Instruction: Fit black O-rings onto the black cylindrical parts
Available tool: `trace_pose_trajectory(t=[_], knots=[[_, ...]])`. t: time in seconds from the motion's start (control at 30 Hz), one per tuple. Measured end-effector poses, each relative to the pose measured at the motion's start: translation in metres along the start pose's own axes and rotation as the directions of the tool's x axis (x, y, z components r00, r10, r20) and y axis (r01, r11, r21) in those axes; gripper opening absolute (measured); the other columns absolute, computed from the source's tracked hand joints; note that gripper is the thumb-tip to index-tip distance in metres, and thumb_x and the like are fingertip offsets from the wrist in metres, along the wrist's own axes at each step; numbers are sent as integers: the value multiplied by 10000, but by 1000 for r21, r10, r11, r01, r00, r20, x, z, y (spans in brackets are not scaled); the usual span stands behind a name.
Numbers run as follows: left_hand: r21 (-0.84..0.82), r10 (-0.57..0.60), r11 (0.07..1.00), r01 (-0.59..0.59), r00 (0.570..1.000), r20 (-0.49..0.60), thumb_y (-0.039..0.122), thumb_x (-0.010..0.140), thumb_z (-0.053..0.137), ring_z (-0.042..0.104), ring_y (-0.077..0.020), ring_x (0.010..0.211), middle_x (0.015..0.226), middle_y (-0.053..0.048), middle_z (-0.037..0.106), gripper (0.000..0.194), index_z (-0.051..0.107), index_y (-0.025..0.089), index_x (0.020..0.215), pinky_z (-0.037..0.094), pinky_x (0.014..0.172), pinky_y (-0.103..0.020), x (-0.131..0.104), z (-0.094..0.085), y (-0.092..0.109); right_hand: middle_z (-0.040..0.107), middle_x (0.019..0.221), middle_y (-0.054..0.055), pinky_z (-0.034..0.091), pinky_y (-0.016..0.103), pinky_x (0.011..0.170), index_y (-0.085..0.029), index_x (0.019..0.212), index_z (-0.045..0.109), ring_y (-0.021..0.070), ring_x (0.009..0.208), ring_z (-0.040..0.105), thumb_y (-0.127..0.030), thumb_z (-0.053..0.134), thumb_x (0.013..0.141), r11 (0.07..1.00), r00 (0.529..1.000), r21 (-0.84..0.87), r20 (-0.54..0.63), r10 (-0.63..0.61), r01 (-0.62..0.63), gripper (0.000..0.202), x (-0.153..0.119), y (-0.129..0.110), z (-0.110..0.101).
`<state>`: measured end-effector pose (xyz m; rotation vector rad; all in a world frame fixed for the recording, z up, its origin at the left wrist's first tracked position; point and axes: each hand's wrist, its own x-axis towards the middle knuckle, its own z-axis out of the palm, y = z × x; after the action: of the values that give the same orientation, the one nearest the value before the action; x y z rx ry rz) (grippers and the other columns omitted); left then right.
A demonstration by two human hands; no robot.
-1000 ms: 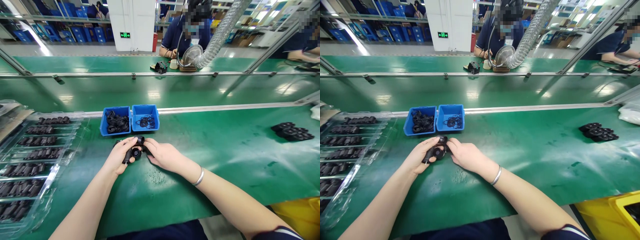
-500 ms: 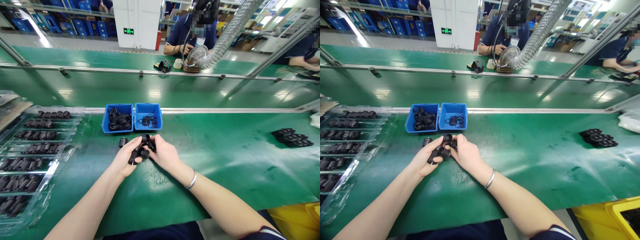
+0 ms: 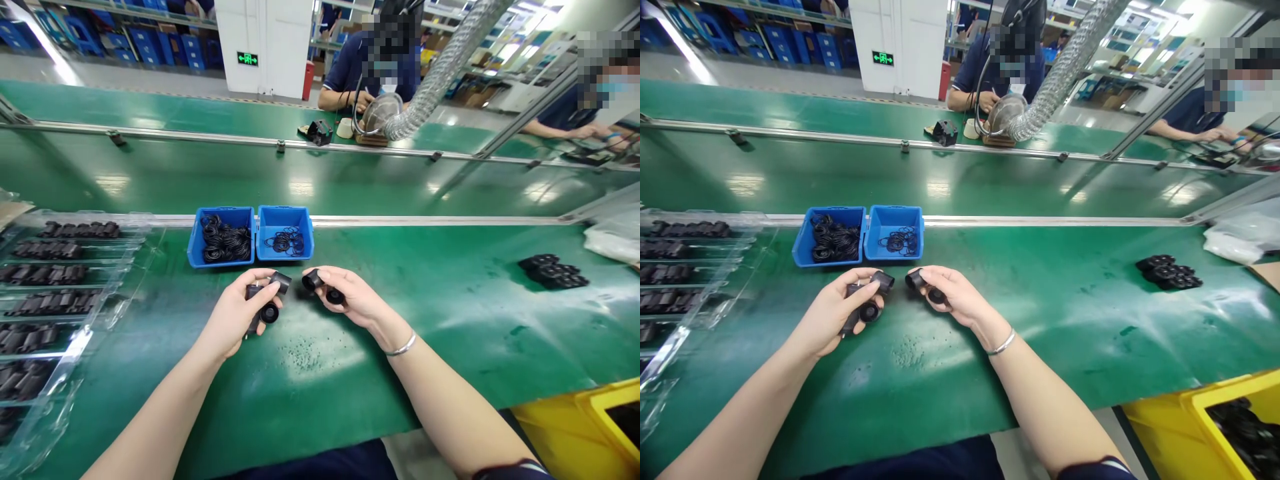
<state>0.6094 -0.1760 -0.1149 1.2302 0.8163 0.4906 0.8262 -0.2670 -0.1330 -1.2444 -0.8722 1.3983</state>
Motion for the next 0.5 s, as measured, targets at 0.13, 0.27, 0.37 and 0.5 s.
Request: trace_pose_trajectory(t=[0.13, 0.27, 0.37, 0.5], knots=[[503, 229, 845, -181, 973, -35, 448, 889, 631, 646, -164, 652, 963, -51, 706, 376, 595, 234, 1196, 511, 488, -248, 2, -5, -3, 623, 820, 32, 459, 256, 594, -178, 1143, 670, 143, 680, 560, -370, 644, 915, 708, 932, -682, -105, -347, 186, 300, -1, 2, 8], [852, 422, 422, -310, 899, 118, 307, 943, 563, 643, -253, 1102, 1211, -69, 676, 272, 614, 235, 1201, 551, 886, -365, 8, -2, -14, 661, 1047, 111, 510, 333, 722, -155, 1249, 618, 216, 812, 638, -325, 619, 942, 187, 912, -962, 110, -395, 197, 351, -1, 10, 22], [907, 402, 293, -304, 899, 172, 282, 965, 534, 643, -251, 1116, 1221, -57, 678, 301, 588, 241, 1258, 549, 902, -373, 10, 2, -19, 647, 1119, 126, 518, 349, 744, -164, 1328, 555, 234, 855, 647, -371, 643, 938, 153, 929, -964, 157, -335, 218, 451, -1, 12, 23], [906, 420, 292, -306, 892, 166, 299, 956, 565, 647, -238, 1119, 1273, -47, 661, 373, 545, 237, 1324, 552, 911, -371, 9, 1, -21, 637, 917, 31, 483, 300, 700, -212, 1292, 550, 171, 774, 600, -426, 694, 898, 610, 941, -757, 19, -338, 234, 471, -3, 3, 8]])
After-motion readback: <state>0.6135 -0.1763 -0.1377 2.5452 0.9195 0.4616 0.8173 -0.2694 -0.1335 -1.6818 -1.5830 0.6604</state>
